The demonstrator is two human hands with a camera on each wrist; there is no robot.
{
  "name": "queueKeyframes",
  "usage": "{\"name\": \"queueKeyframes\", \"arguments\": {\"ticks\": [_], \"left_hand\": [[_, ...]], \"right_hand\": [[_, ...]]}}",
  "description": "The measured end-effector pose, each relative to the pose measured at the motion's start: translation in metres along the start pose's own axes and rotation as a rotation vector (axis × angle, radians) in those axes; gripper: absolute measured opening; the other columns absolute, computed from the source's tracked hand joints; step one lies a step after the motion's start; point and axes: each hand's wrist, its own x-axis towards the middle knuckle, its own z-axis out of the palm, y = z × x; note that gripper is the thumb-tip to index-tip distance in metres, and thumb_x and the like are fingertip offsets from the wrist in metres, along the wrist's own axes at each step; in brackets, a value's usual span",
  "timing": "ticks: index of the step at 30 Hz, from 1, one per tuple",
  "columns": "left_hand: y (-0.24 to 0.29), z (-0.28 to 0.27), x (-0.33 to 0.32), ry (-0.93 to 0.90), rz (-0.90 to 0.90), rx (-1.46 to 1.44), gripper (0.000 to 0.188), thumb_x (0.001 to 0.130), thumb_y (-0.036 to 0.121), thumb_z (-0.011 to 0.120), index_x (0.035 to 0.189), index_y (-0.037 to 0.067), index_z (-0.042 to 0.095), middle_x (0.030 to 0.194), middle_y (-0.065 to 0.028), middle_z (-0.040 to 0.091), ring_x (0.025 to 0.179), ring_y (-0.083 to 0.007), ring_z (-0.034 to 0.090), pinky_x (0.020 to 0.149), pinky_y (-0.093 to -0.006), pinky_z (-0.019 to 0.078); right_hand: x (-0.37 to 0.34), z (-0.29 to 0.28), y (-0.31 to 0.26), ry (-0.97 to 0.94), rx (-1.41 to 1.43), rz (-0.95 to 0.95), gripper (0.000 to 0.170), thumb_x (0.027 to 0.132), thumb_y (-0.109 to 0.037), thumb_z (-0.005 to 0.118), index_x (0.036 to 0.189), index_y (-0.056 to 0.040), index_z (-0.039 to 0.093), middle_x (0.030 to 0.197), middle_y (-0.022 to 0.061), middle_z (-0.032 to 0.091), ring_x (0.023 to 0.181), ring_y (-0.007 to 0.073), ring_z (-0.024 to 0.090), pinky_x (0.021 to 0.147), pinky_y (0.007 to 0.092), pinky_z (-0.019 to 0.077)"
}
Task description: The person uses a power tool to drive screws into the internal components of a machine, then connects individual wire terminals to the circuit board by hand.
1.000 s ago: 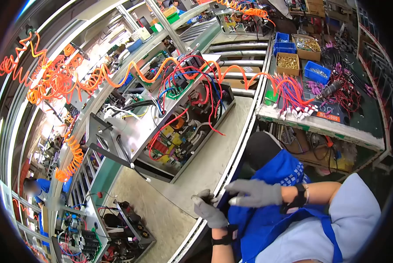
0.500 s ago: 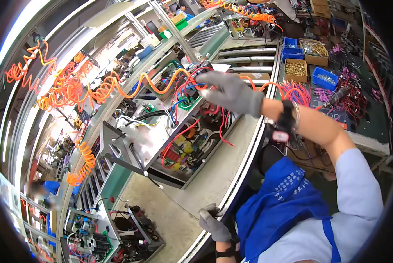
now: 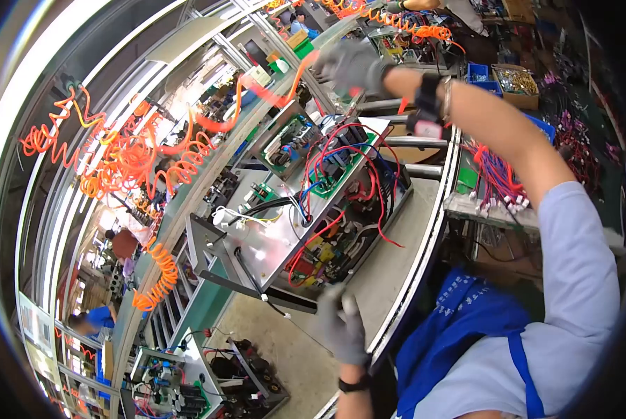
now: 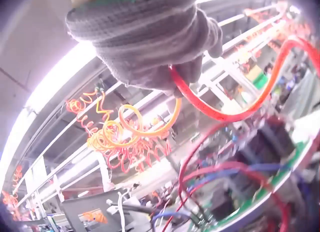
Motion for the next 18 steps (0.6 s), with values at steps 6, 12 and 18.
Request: {"name": "queueKeyframes", "arguments": {"ticks": [6, 12, 18], "left_hand": [[0.043, 0.054, 0.161, -0.023, 0.609, 0.352, 0.054, 0.08, 0.014, 0.069, 0.129, 0.004, 0.05, 0.118, -0.0199, 0.06, 0.107, -0.0369, 0.058, 0.09, -0.0437, 0.0466], [0.038, 0.112, 0.236, -0.11, 0.341, 0.783, 0.042, 0.077, 0.015, 0.067, 0.117, 0.009, 0.057, 0.109, -0.0138, 0.064, 0.106, -0.0317, 0.058, 0.103, -0.0429, 0.0356], [0.047, 0.127, 0.191, -0.08, 0.983, 0.805, 0.021, 0.072, 0.015, 0.066, 0.09, 0.012, 0.056, 0.083, -0.0085, 0.065, 0.103, -0.0266, 0.057, 0.104, -0.0493, 0.0326]], "right_hand": [[0.006, -0.004, 0.161, -0.035, -0.526, 0.099, 0.021, 0.084, -0.028, 0.057, 0.101, -0.0246, 0.069, 0.09, 0.0119, 0.07, 0.082, 0.0324, 0.068, 0.069, 0.0461, 0.0513], [-0.062, 0.122, 0.14, -0.364, 0.324, 0.409, 0.05, 0.089, -0.047, 0.06, 0.118, -0.0061, 0.063, 0.113, 0.0171, 0.067, 0.106, 0.0285, 0.063, 0.091, 0.0375, 0.0474], [-0.088, 0.082, 0.109, 0.044, 0.53, -0.257, 0.028, 0.089, -0.027, 0.066, 0.106, -0.0045, 0.067, 0.107, 0.0117, 0.063, 0.103, 0.0217, 0.059, 0.09, 0.0355, 0.0461]]}}
